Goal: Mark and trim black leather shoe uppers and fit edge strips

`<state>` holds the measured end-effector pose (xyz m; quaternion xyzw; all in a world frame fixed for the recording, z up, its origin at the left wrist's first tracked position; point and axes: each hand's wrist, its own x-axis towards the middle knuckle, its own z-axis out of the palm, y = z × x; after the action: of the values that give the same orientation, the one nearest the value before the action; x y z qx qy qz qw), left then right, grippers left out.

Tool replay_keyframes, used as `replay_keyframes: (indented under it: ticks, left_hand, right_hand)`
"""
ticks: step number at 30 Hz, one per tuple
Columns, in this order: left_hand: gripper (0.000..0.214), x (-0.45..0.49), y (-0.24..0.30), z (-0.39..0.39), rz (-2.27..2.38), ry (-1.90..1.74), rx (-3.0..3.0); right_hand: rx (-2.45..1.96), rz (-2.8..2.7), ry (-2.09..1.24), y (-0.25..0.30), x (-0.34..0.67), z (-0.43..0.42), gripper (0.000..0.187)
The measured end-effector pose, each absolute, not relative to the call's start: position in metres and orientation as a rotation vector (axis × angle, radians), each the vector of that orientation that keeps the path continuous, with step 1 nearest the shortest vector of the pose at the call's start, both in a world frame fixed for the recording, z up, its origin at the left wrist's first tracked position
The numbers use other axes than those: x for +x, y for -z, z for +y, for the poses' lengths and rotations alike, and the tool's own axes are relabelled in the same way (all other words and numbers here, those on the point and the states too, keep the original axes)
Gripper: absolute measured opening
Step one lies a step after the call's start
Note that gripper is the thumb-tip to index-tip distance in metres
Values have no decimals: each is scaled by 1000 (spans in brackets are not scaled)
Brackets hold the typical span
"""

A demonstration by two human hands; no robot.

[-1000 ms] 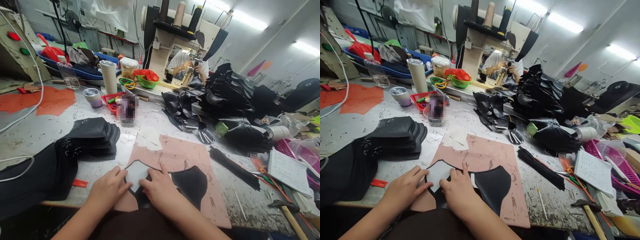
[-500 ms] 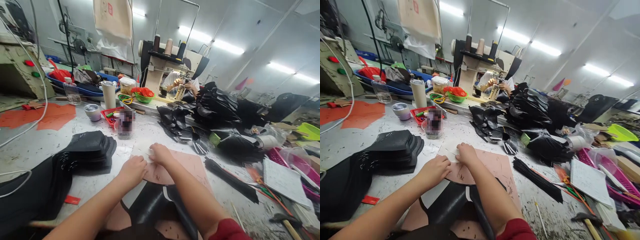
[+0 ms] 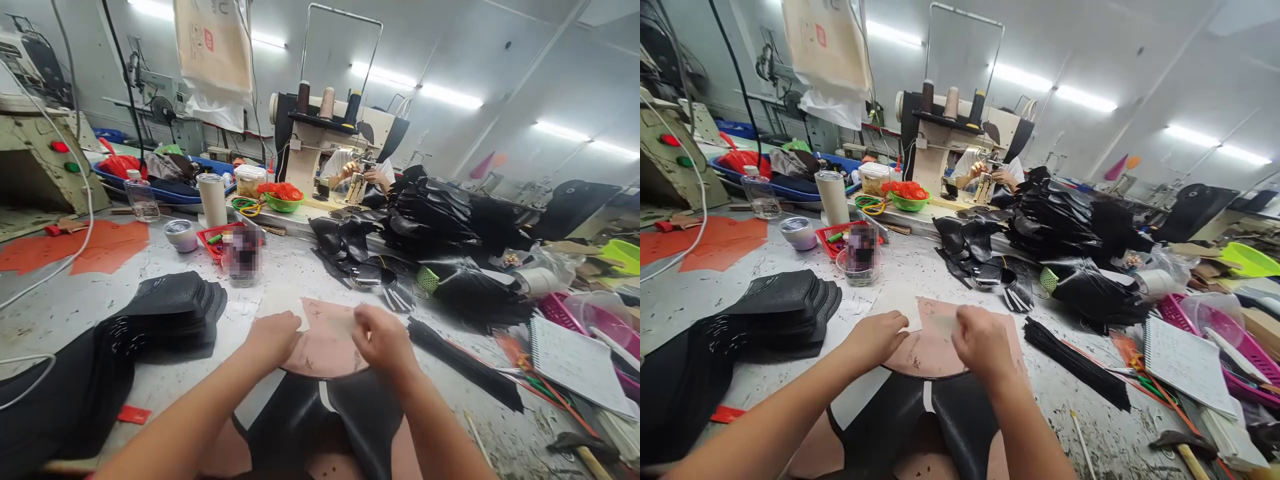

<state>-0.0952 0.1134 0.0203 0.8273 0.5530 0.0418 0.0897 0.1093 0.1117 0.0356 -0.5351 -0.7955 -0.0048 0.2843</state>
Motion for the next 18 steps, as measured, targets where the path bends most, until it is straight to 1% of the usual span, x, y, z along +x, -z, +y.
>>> replay_keyframes:
  ticks: [3,5,7,10,11,12,15,16,18]
  left_hand:
    - [24,-66,-39,93,1346,-429,2455]
    - [18,-46,-45,83,1168,-512,2333]
    - [14,-30,-45,79,1126,-553,2146]
    - [8,-11,-39,76,1149,-713,1724]
    - [9,-5,-37,75,1149,-728,1569]
    - [14,0,-35,73,1143,-712,1434]
    - [36,14,-29,70,1125,-547,1233]
    - [38,17,-28,70,1150,-494,1219]
    - [33,22,-26,75,1242,-420,1249]
  right_hand:
    - [-1252,-2240,-75,-35,120,74,23]
    - [-1228,-2124,-222,-31,128,57,26]
    - [-1233,-1832,-451,-24,138,45,30]
    - [-1163,-1373,-944,-8,150,31,34]
    - [-1134,-1254,-1098,-1,152,27,33]
    - [-1121,-1140,-1216,6,153,23,31]
    - [-1168,-822,-1356,27,154,12,30]
    - [-1188,-752,-1376,33,155,10,30]
    - [-1218,-694,-1418,43,159,9,30]
